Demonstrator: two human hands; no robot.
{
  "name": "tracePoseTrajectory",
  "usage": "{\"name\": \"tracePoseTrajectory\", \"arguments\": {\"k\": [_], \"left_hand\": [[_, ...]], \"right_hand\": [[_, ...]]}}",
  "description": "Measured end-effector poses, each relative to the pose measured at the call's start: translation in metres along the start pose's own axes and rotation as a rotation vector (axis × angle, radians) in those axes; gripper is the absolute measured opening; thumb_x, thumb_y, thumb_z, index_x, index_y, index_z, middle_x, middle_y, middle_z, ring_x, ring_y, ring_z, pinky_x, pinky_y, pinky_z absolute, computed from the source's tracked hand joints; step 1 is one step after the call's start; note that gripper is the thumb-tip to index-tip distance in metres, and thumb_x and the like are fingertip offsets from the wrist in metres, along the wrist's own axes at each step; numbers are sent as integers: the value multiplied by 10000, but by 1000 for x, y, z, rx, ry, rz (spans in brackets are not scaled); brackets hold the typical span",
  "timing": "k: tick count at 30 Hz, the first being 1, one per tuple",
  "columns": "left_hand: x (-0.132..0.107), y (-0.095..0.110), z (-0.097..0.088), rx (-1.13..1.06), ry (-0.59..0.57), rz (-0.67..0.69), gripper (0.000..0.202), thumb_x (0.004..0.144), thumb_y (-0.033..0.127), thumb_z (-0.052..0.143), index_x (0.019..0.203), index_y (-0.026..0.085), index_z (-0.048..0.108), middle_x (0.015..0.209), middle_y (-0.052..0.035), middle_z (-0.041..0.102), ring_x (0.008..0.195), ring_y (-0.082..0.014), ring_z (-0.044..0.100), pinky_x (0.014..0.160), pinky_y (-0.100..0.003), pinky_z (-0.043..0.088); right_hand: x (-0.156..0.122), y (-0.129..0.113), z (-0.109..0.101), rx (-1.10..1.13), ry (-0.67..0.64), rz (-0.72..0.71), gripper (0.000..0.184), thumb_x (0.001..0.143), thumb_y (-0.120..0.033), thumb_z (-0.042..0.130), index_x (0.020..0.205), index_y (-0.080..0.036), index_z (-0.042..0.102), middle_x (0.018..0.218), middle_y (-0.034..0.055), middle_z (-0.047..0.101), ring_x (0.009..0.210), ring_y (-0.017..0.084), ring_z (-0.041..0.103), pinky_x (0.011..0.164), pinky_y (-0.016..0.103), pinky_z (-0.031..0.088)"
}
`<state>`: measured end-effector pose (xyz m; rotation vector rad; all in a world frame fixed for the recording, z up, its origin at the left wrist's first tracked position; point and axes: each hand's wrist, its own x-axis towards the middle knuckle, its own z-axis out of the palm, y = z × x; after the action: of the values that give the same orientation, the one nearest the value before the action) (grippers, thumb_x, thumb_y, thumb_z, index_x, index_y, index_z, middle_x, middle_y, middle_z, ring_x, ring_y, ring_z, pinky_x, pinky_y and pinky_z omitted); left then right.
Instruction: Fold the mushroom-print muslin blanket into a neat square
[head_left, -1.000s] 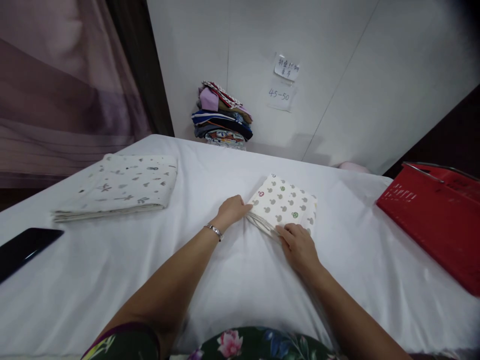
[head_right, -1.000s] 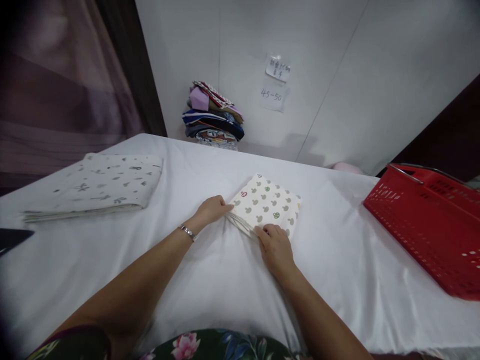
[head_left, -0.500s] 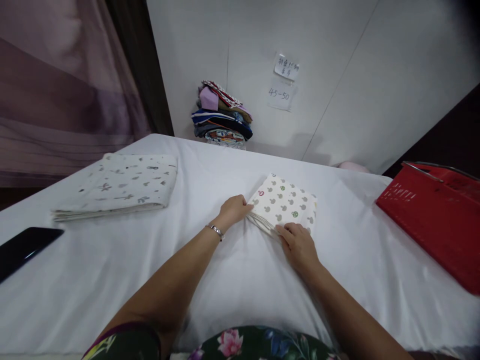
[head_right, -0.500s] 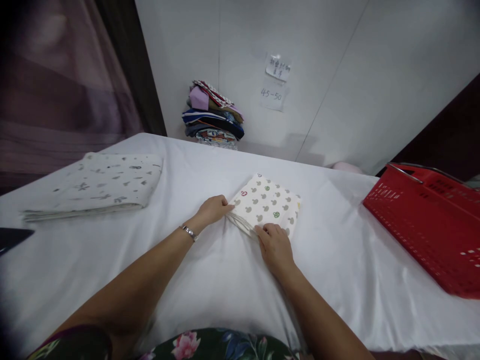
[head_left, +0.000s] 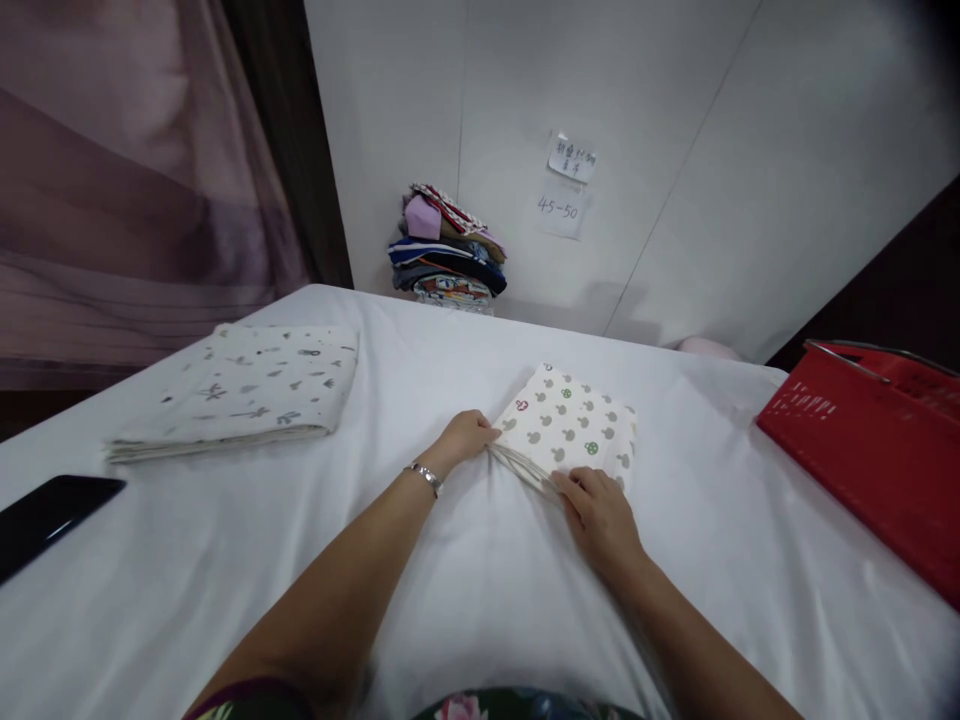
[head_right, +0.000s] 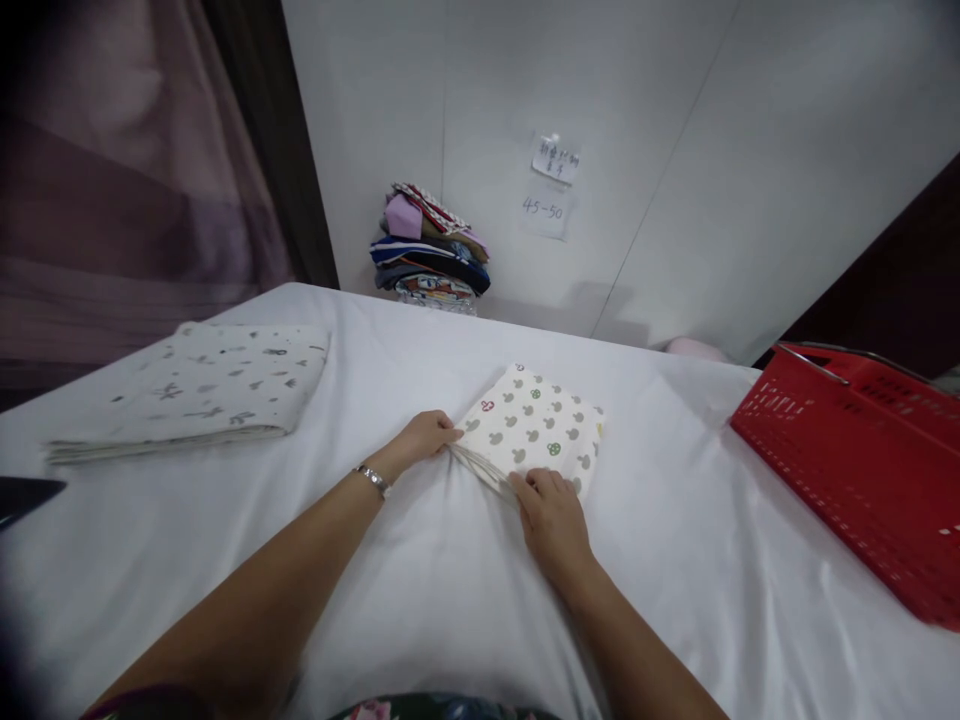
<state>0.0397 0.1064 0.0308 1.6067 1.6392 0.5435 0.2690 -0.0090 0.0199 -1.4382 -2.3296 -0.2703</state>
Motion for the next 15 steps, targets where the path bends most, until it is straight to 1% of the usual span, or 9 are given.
{"name": "tracePoseTrajectory", "arguments": {"k": [3,5,7,9,10,11,13,14,15], "left_hand": [[-2,1,-3,34,13,6,110,751,284,577,736,178,551,600,9,589,579,-128,557,525,-220,392],[-6,4,-4,65,46,10,102,742,279,581,762,181,564,736,-19,636,700,-154,587,596,-236,418],[-12,9,-2,143,147,67,129,755,260,559,858,186,580,917,-48,643,864,-189,585,705,-270,436],[-19,20,3,260,283,217,203,789,216,506,978,192,574,1063,-69,610,1012,-210,541,837,-313,419],[-22,27,6,315,333,324,242,804,196,481,1031,195,565,1123,-75,587,1073,-211,511,899,-326,395],[-23,34,11,360,356,439,274,817,187,464,1075,199,555,1180,-78,563,1131,-208,478,957,-331,363],[-20,48,20,419,319,628,318,843,218,453,1152,210,528,1307,-70,490,1246,-199,387,1057,-339,271],[-15,52,24,447,282,684,351,853,256,457,1198,211,504,1373,-65,435,1299,-201,326,1094,-352,216],[-9,55,28,477,238,695,399,859,307,459,1244,206,474,1427,-64,374,1339,-210,266,1116,-373,167]], "right_hand": [[0,0,1,-11,-1,-9,315,889,-141,393,1136,-232,566,925,64,565,805,205,478,690,323,336],[0,0,3,-18,3,-19,323,885,-135,387,1139,-228,563,925,67,565,801,207,478,685,326,337],[1,0,4,-17,7,-24,322,879,-131,394,1136,-224,563,920,69,564,798,209,481,679,325,339],[1,0,5,-12,16,-28,320,873,-122,402,1128,-225,566,909,68,561,797,208,482,676,322,341],[1,0,5,-10,20,-31,321,870,-119,407,1126,-229,566,903,67,560,797,207,483,678,321,342],[1,0,5,-9,23,-34,323,868,-116,411,1126,-233,567,898,66,559,796,206,484,680,320,343],[2,-1,5,-13,29,-36,324,865,-109,419,1122,-235,569,886,65,556,791,203,485,681,319,346],[2,-1,5,-17,29,-35,323,863,-107,421,1122,-232,570,881,65,556,788,203,485,680,319,349],[2,-1,6,-22,29,-32,322,863,-103,421,1120,-226,571,879,65,556,784,202,484,679,320,353]]}}
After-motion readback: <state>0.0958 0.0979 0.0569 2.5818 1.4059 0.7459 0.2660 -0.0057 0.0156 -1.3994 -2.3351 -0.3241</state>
